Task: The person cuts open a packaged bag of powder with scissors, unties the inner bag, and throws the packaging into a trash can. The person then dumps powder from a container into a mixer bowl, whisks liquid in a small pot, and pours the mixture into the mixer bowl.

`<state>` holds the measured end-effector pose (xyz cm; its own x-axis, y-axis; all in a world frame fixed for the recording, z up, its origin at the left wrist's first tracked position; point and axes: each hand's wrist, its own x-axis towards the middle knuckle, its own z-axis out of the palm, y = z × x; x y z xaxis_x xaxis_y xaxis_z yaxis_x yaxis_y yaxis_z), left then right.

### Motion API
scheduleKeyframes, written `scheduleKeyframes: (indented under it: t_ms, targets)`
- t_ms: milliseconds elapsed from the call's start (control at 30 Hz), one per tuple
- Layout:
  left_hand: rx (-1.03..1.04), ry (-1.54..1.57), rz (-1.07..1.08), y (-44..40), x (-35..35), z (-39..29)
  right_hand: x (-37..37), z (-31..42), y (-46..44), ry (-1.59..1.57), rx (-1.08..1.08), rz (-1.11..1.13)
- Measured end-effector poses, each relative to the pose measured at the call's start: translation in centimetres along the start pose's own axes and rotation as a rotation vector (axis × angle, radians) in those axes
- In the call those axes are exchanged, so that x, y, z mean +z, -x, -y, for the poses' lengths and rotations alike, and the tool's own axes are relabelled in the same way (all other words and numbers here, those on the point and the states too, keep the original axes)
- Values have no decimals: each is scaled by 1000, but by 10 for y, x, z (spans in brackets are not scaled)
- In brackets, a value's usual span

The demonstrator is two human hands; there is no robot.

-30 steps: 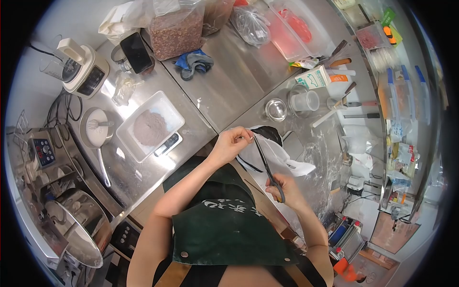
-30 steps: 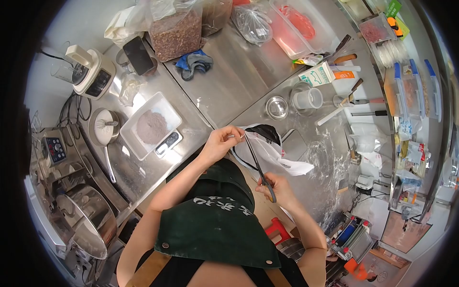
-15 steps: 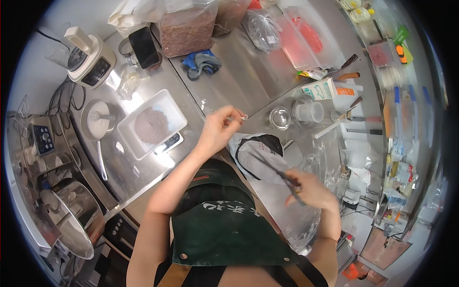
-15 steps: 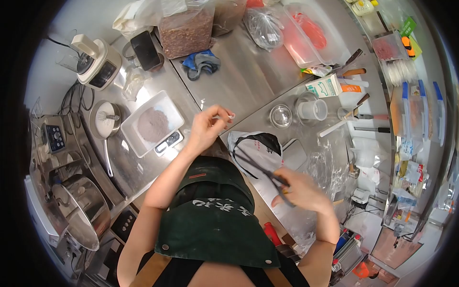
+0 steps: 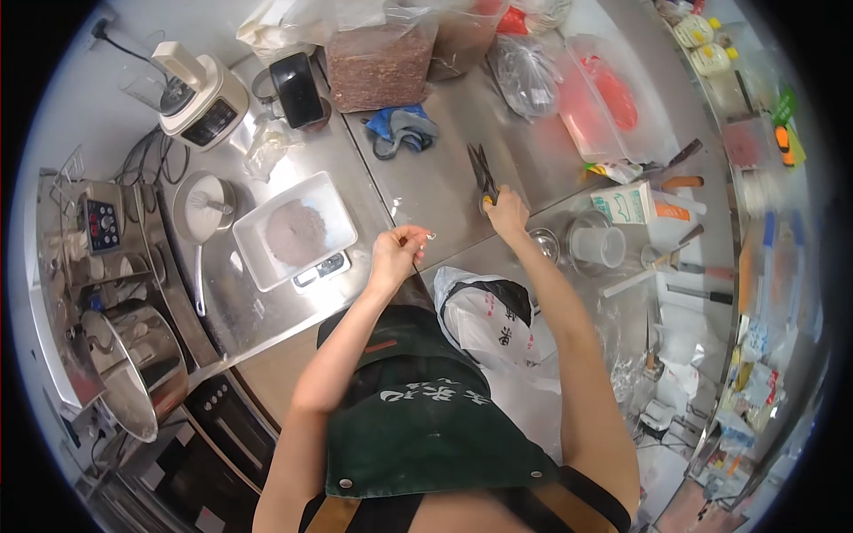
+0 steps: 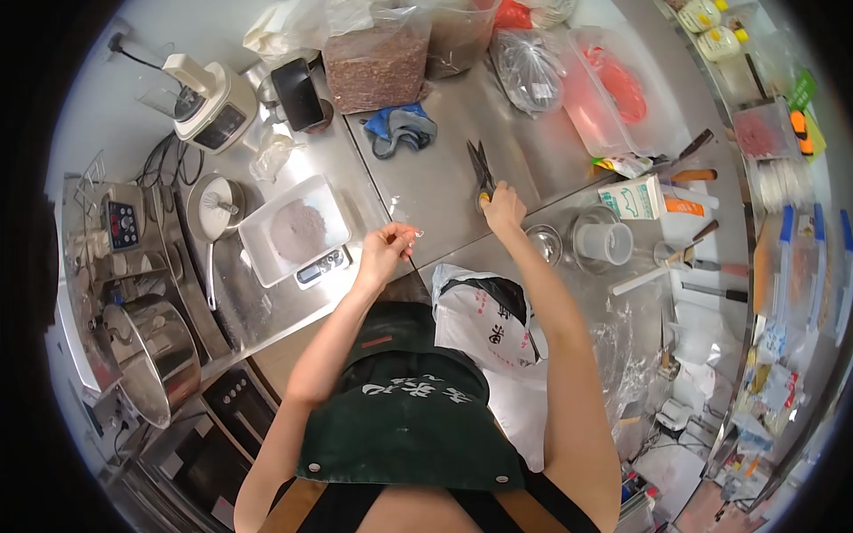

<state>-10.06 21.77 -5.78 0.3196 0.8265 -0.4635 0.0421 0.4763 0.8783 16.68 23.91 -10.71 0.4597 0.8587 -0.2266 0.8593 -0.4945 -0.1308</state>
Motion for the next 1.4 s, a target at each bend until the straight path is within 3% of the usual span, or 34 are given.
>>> scheduleKeyframes:
  t_ms: [33, 100, 167, 233, 333, 367, 433, 533, 633, 733, 833, 933, 967, 1267, 1400]
  targets:
    - [7, -52, -30, -11, 0, 8, 2, 2, -4, 38, -26, 6]
    - [341, -439, -178, -34, -1, 27, 2, 5, 5, 35, -132, -43]
    - [439, -866, -209, -27, -6, 21, -41, 11, 26, -42, -282, -172]
    - [67, -564, 13, 14, -12, -23, -92, 11, 72, -430, -494, -145]
    - [-330, -70, 321, 78, -13, -53, -161, 19, 166, -728, -435, 171]
    - [-336, -29, 378, 94, -7, -58, -173, 18, 187, -688, -502, 247]
    - [-300, -4, 451, 118, 10, -59, -169, 24, 219, -657, -543, 176]
    - [-137, 149, 394, 133, 25, -49, -152, 29, 241, -668, -557, 130]
    - [-208, 231, 360, 141, 23, -49, -139, 27, 247, -660, -583, 109]
    - [-120, 215, 357, 147, 24, -47, -139, 28, 248, -637, -596, 108]
    - [-176, 222, 266, 142, 23, -41, -141, 32, 246, -634, -611, 115]
    - [-384, 380, 291, 133, 20, -47, -140, 35, 246, -647, -620, 126]
    - [-355, 412, 265, 129, 22, -39, -140, 35, 247, -651, -621, 130]
    - [-180, 329, 157, 125, 33, -29, -149, 45, 242, -666, -568, 197]
    - [-48, 155, 81, 127, 40, -28, -146, 49, 239, -624, -550, 172]
